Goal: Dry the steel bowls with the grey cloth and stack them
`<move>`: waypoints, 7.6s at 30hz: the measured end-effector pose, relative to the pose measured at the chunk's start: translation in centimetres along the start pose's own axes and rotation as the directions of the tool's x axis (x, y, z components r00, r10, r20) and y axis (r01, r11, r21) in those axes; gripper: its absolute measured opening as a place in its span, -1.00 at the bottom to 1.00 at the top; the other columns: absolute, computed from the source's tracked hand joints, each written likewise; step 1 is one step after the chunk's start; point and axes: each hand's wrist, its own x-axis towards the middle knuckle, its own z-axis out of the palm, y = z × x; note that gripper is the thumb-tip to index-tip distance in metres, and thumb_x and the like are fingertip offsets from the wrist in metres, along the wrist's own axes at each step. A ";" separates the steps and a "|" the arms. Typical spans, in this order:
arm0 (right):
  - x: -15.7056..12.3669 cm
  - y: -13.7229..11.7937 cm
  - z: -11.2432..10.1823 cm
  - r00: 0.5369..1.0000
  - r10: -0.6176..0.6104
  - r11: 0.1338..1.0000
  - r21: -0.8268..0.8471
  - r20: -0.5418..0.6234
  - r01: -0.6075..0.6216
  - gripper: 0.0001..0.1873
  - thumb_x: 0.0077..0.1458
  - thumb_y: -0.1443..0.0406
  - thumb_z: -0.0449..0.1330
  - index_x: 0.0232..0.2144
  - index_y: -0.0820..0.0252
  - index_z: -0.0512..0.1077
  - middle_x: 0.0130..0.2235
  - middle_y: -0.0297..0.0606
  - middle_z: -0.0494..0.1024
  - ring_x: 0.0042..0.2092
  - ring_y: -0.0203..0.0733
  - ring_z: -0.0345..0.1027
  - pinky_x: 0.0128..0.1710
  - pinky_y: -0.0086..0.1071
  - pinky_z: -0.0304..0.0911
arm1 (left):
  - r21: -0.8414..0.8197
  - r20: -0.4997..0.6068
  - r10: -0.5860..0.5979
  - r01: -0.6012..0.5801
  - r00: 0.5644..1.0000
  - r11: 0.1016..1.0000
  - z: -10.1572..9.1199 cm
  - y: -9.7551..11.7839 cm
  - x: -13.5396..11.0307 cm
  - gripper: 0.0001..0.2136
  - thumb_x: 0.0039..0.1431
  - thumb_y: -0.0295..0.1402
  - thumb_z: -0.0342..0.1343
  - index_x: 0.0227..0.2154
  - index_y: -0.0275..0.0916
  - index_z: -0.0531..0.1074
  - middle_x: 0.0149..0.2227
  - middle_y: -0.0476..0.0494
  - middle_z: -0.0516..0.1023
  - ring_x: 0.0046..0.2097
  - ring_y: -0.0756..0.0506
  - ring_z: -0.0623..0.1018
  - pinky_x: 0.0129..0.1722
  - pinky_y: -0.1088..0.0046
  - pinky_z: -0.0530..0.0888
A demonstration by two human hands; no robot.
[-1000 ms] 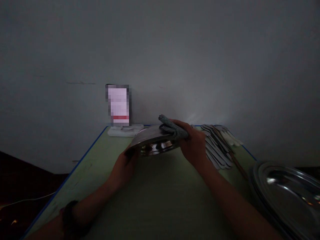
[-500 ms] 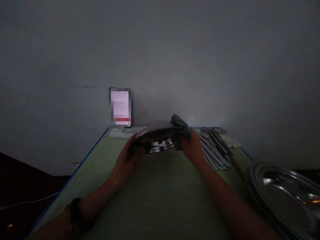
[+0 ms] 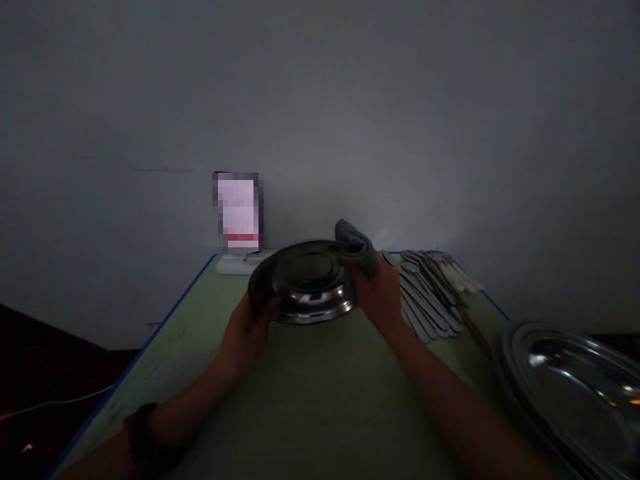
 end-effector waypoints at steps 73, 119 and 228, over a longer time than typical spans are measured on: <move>6.2 -7.6 -6.6 0.926 -0.341 0.929 -0.089 0.163 0.358 -0.65 -0.06 0.46 0.14 -0.20 0.13 0.54 -0.26 -0.33 0.65 -0.27 -0.20 0.52 -0.24 -0.36 0.35 | -0.196 0.390 0.334 -0.276 0.858 0.941 -0.2 14.5 6.7 -0.67 0.07 -0.29 0.20 -0.07 -0.16 0.50 -0.10 -0.14 0.62 -0.09 -0.22 0.59 -0.06 0.21 0.52; 7.1 -1.1 -4.4 0.986 0.168 0.979 0.116 0.016 -0.169 -0.80 -0.14 0.23 0.26 -0.43 0.24 0.50 -0.41 -0.22 0.60 -0.32 -0.07 0.44 -0.28 -0.26 0.27 | 0.036 0.411 0.083 -0.107 0.908 0.994 -1.6 12.1 8.7 -0.62 0.10 -0.12 0.13 -0.07 -0.20 0.46 -0.16 -0.15 0.61 -0.12 -0.23 0.56 -0.11 0.21 0.50; 4.9 2.7 -1.1 0.974 -0.218 0.976 -0.005 -0.058 0.218 -0.67 -0.03 0.42 0.12 -0.21 0.12 0.56 -0.25 -0.29 0.67 -0.24 -0.15 0.56 -0.22 -0.35 0.40 | 0.219 0.355 0.286 -0.376 0.890 0.900 4.0 9.0 8.9 -0.51 -0.08 -0.53 0.00 -0.01 -0.41 0.46 -0.05 -0.34 0.60 -0.04 -0.22 0.57 0.03 0.18 0.43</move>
